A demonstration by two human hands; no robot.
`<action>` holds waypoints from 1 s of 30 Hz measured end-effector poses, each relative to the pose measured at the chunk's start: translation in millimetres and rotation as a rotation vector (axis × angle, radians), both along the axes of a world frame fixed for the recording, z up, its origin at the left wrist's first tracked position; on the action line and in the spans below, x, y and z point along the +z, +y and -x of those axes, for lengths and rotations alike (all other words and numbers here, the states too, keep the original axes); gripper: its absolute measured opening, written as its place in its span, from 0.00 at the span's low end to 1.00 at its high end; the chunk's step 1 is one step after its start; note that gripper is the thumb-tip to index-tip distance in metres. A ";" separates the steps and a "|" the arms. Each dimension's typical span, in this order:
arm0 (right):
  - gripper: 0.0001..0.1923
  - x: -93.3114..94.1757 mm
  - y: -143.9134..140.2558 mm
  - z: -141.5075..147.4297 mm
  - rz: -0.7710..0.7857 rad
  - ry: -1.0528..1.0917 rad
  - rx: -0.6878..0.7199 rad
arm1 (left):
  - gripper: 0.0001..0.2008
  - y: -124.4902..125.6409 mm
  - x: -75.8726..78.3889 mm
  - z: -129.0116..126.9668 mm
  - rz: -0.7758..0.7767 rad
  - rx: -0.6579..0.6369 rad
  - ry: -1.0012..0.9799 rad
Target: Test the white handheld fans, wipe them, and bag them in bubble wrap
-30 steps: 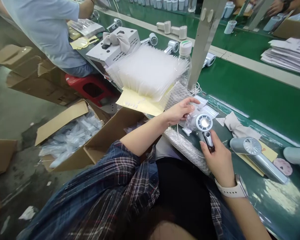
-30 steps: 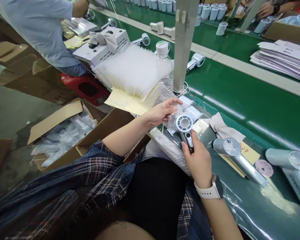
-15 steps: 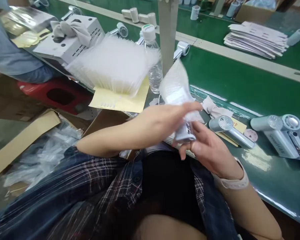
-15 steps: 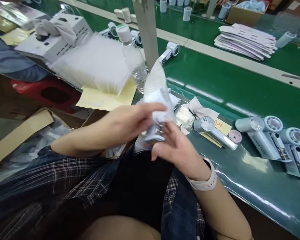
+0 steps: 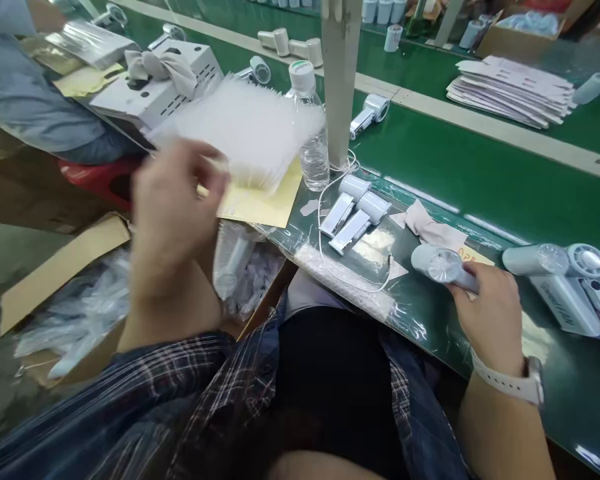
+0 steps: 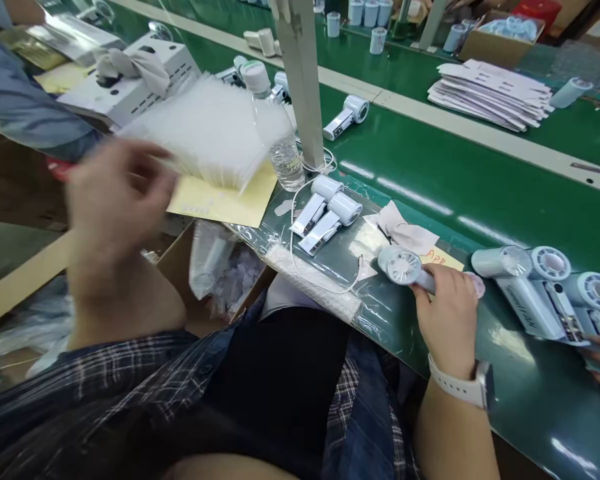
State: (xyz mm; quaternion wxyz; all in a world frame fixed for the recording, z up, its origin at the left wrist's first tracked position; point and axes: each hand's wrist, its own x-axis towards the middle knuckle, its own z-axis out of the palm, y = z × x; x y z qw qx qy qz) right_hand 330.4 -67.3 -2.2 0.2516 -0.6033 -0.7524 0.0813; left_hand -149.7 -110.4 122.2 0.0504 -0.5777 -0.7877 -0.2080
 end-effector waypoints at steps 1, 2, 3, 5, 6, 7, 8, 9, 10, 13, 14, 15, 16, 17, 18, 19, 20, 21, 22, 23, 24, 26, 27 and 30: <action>0.17 -1.0 -5.6 4.5 -0.031 0.086 -0.010 | 0.22 8.1 -9.7 -8.1 0.142 -0.056 -0.004; 0.17 -0.4 -11.7 9.9 -0.047 0.184 -0.019 | 0.20 15.7 -21.0 -13.2 0.306 -0.126 -0.001; 0.18 0.8 -17.5 16.0 -0.058 0.290 -0.018 | 0.19 22.3 -33.6 -14.9 0.457 -0.189 0.012; 0.21 2.0 -25.4 28.8 -0.082 0.509 0.060 | 0.19 32.1 -61.0 -9.0 0.592 -0.218 0.100; 0.22 1.5 -27.1 35.3 -0.097 0.605 0.131 | 0.19 35.5 -74.7 -3.1 0.582 -0.189 0.156; 0.22 0.5 -27.5 41.5 -0.111 0.680 0.204 | 0.20 37.8 -87.7 3.6 0.552 -0.147 0.205; 0.22 -0.5 -27.1 47.1 -0.115 0.729 0.264 | 0.21 39.3 -99.5 10.4 0.520 -0.103 0.240; 0.21 -1.3 -26.2 52.1 -0.108 0.749 0.306 | 0.22 40.0 -109.6 16.8 0.495 -0.058 0.256; 0.19 -1.3 -25.2 56.4 -0.096 0.757 0.327 | 0.23 40.1 -117.9 22.7 0.478 -0.017 0.255; 0.14 3.3 -23.3 65.8 -0.087 0.768 0.319 | 0.25 37.9 -132.1 38.6 0.441 0.088 0.207; 0.12 5.9 -22.9 68.1 -0.091 0.773 0.306 | 0.26 37.1 -134.2 43.5 0.427 0.123 0.189; 0.11 8.8 -22.5 70.1 -0.097 0.781 0.290 | 0.26 36.5 -135.5 48.2 0.413 0.154 0.174; 0.09 11.5 -22.1 71.7 -0.106 0.788 0.271 | 0.26 36.2 -136.4 52.6 0.396 0.178 0.160; 0.09 14.1 -21.6 72.9 -0.114 0.789 0.252 | 0.26 36.3 -137.1 56.6 0.379 0.199 0.145; 0.11 16.3 -21.1 73.6 -0.125 0.783 0.232 | 0.26 36.7 -137.7 59.9 0.364 0.214 0.129; 0.12 18.1 -20.5 73.7 -0.141 0.770 0.218 | 0.25 37.4 -138.3 62.6 0.356 0.221 0.115; 0.12 19.5 -20.1 73.3 -0.158 0.748 0.214 | 0.24 38.2 -138.8 64.5 0.351 0.225 0.104; 0.12 20.6 -20.0 72.2 -0.181 0.720 0.221 | 0.23 39.2 -139.4 65.8 0.349 0.227 0.097; 0.10 21.6 -20.4 70.7 -0.207 0.696 0.235 | 0.22 40.1 -139.8 66.6 0.347 0.228 0.093; 0.08 22.5 -21.4 68.7 -0.240 0.678 0.250 | 0.22 41.0 -140.2 67.1 0.344 0.230 0.093; 0.05 23.4 -23.1 66.5 -0.270 0.659 0.257 | 0.21 41.7 -140.5 67.2 0.339 0.237 0.091; 0.06 25.6 -28.0 61.7 -0.325 0.575 0.236 | 0.21 42.6 -140.6 67.3 0.333 0.257 0.082; 0.08 26.7 -30.7 59.3 -0.353 0.508 0.194 | 0.22 42.8 -140.5 67.4 0.332 0.262 0.074; 0.15 28.7 -35.0 53.1 -0.352 0.308 -0.062 | 0.24 42.7 -139.6 67.9 0.322 0.261 0.040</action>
